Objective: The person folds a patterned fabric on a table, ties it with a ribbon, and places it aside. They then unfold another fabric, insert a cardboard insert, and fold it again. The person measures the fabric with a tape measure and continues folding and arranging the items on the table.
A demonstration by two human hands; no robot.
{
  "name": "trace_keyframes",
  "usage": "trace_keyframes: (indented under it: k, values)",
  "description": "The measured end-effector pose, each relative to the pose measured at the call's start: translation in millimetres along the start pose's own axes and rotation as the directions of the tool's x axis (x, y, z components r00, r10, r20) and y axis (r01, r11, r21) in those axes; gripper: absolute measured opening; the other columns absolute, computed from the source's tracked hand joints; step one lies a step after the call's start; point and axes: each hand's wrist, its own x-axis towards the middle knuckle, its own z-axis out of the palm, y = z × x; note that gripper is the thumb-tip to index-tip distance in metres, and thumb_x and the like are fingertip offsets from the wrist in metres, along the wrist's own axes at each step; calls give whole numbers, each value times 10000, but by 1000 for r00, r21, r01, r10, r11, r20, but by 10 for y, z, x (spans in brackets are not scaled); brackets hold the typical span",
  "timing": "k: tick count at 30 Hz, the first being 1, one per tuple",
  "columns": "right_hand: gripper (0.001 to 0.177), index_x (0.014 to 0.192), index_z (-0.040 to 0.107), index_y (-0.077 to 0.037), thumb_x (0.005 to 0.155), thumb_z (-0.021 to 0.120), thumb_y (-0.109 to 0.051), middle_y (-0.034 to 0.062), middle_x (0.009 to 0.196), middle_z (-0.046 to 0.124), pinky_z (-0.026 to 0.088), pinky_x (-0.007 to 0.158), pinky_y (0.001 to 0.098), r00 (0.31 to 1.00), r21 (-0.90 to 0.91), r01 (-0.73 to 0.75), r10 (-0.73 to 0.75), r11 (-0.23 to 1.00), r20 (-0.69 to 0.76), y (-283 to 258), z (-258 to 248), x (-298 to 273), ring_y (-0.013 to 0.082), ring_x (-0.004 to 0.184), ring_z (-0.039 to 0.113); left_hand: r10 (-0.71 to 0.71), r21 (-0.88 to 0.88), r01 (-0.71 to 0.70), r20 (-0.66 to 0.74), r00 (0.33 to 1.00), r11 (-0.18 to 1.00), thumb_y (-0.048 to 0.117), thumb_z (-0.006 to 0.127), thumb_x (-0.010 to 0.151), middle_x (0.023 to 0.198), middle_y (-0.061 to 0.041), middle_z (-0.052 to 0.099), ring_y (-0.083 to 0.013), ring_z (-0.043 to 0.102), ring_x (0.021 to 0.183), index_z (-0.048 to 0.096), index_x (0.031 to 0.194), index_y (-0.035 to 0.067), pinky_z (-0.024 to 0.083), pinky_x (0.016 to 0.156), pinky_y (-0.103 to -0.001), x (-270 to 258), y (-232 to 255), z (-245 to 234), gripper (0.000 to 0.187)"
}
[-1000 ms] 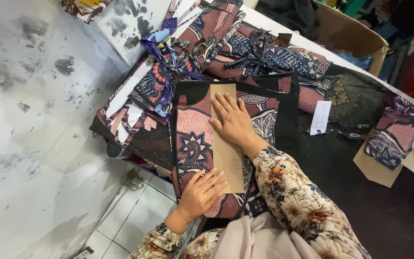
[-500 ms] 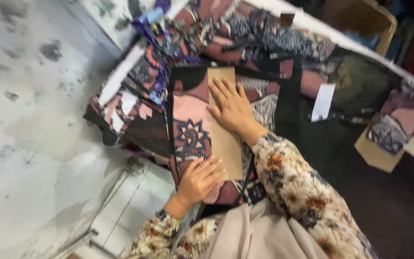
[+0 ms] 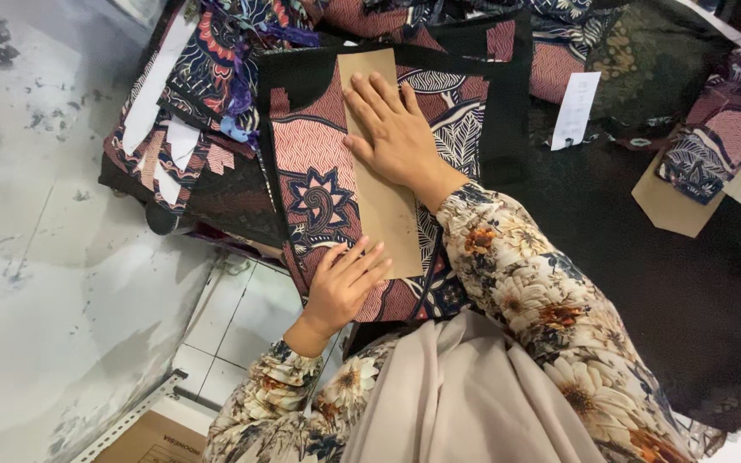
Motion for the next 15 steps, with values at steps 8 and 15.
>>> trace_keyframes:
  k: [8,15]
  values:
    - [694,1578,415,-104,1022,583,-484,110,1662,350,200,1232,570,1000,-2,10,-10,1000,-9,19,19,-9,322,1539,276,32,21,-32,-7,999,999,200,688,957,1416,-82,648,-304,567,1367,685,1321,96,416,1088,-497,-14,-11,26,378]
    - [698,1572,424,-101,1008,590,-479,110,1657,356,215,1222,565,999,0,20,-20,1000,-33,32,47,-4,323,1531,290,45,11,-45,-3,999,999,176,681,954,1418,-70,651,-304,559,1377,687,1320,91,414,1092,-500,-12,-11,32,376]
